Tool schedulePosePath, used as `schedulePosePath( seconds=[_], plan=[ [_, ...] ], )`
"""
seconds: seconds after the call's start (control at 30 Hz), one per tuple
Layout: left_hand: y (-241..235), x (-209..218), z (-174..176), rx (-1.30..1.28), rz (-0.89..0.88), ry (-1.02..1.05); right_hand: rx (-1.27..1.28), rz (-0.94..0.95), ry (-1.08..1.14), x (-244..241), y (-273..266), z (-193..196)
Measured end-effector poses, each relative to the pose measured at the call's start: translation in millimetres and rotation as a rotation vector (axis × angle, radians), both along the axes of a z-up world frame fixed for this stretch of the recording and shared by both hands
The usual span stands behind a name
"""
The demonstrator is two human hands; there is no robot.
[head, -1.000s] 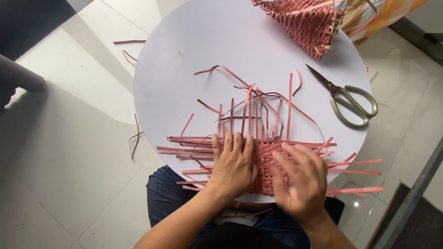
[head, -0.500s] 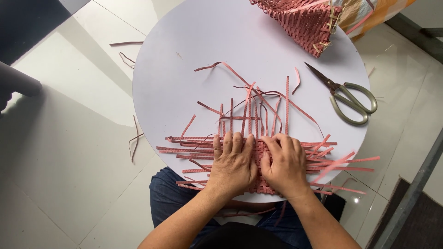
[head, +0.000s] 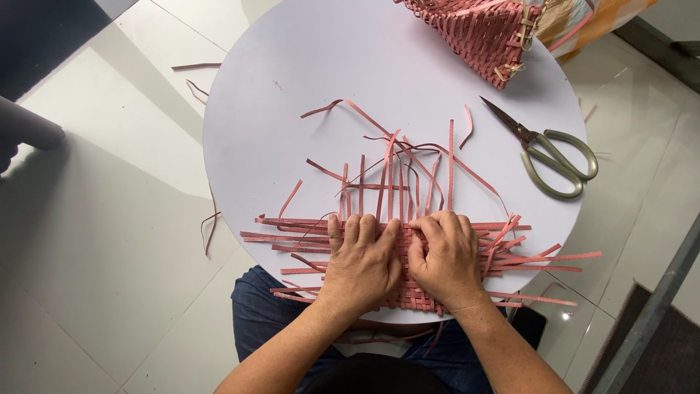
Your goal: The person weaves pink paper strips into a flat mat on a white table. They interlace the strips by hand, occasionally using scissors to trim excess length.
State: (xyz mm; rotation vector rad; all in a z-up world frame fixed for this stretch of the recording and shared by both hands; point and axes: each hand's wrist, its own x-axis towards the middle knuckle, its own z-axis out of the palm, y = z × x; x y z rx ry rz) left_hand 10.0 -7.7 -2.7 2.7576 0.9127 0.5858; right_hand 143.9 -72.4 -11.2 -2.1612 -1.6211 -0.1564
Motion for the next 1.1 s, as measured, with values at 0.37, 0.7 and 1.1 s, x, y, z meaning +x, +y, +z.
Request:
schedulePosePath(
  seconds=[0.37, 0.7, 1.1],
  plan=[
    [-1, -3, 8, 0.035, -0.009, -0.051, 0.101, -0.099, 0.432, 85, 18, 54],
    [-2, -3, 12, 0.028, 0.004, -0.045, -0.536, -0.347, 0.138, 104, 37, 53],
    [-4, -3, 10, 0.126, 0.056, -0.079, 0.608, -0.26, 0.888, 146, -11, 70]
  ],
)
